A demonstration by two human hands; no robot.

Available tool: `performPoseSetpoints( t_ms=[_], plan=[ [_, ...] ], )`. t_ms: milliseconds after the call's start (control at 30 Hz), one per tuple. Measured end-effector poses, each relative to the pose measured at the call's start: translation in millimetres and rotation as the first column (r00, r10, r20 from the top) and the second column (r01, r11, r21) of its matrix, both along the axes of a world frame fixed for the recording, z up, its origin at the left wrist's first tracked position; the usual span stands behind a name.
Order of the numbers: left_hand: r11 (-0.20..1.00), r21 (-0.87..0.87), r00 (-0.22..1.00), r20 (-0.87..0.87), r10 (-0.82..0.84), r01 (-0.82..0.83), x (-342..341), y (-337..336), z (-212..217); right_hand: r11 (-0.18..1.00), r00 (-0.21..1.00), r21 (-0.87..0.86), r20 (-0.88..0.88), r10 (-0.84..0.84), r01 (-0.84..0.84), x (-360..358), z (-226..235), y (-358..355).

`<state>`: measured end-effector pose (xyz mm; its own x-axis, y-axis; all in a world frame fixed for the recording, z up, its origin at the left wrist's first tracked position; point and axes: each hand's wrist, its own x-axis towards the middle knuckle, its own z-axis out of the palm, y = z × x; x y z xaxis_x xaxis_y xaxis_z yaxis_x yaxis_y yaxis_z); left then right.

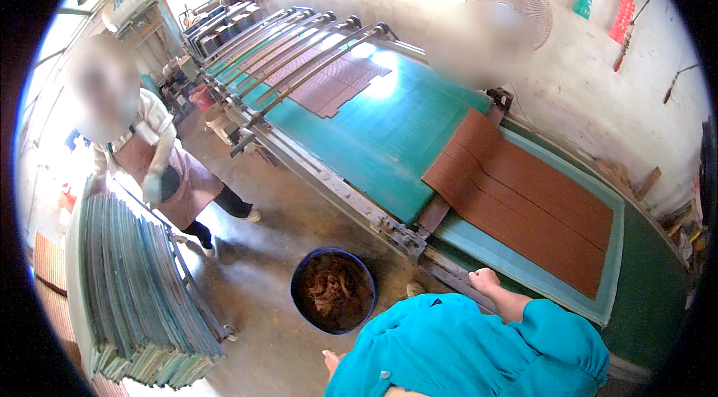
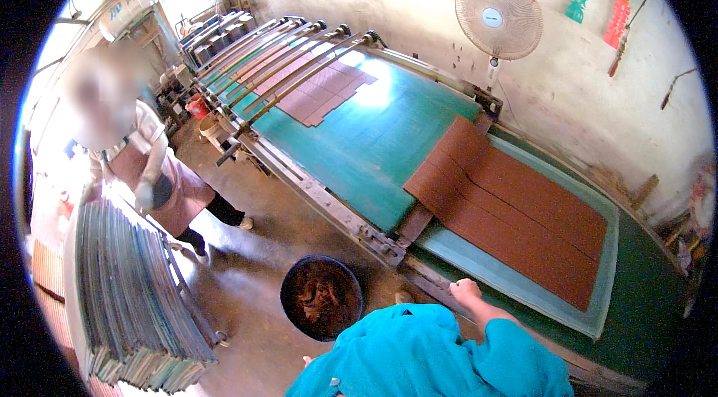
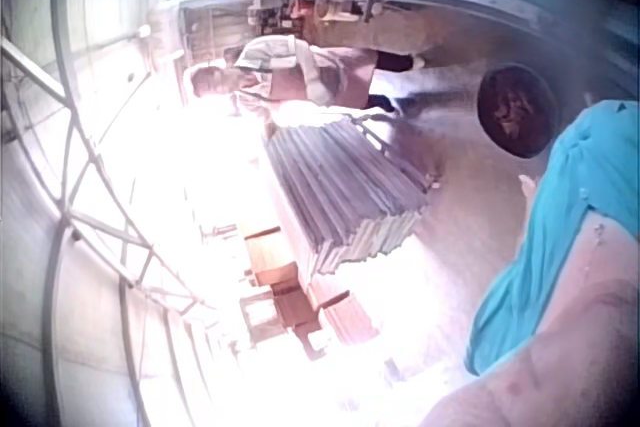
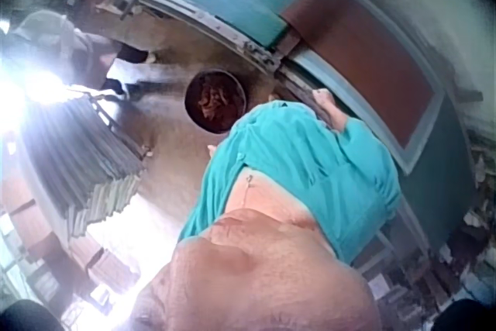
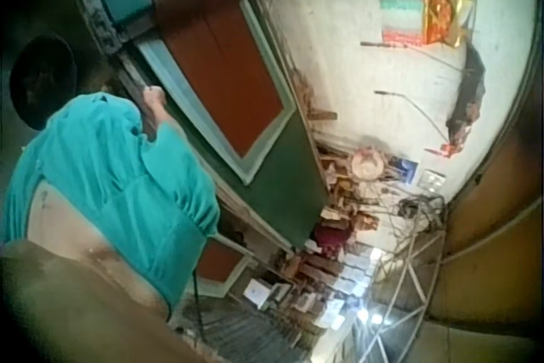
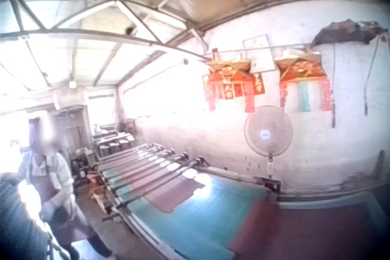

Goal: The person repeatedly picks up rectangular trays from a conveyor belt, turns them over, and places them onto a stack. The person also occasionally picks up small brown debris from the belt and discards it into a nearby bucket.

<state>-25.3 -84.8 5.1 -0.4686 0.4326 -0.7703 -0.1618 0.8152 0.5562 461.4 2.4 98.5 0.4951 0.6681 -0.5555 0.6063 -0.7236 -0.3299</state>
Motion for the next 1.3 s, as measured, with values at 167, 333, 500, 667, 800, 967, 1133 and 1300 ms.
performPoseSetpoints(
  t_ms=[167,333,500,667,800,967,1133,1300],
  plan=[
    [0.994,-0.053,0.995,0.024,0.1,-0.098,-27,-29,-62,0.999,0.999,-0.041,0.052,0.015,-0.013,3,-16,1],
    [0.961,-0.201,0.973,0.094,0.211,-0.189,10,3,11,0.994,0.996,-0.068,0.028,0.082,-0.08,0,-27,4],
    [0.977,0.017,0.972,0.098,-0.215,0.214,3,12,28,0.988,0.988,0.01,-0.014,0.156,-0.156,-10,-46,3],
    [0.996,0.06,0.983,0.17,-0.073,0.064,5,11,31,0.99,0.987,-0.107,-0.14,0.081,-0.097,-13,-44,-4],
    [1.0,-0.01,0.992,0.127,-0.016,0.018,11,6,33,0.981,0.986,-0.099,-0.033,0.162,-0.164,-2,-60,-12],
    [0.995,-0.019,0.988,0.123,-0.094,0.097,-5,-32,-1,0.965,0.977,-0.151,-0.014,0.214,-0.213,-4,-70,-23],
    [0.786,-0.017,0.775,-0.152,-0.613,0.618,-36,-72,-62,0.936,0.957,-0.198,-0.064,0.283,-0.29,-11,-61,-56],
    [0.737,-0.122,0.741,-0.011,-0.671,0.665,-35,-42,-44,0.969,0.981,-0.156,-0.007,0.192,-0.191,0,-65,-78]
  ],
)
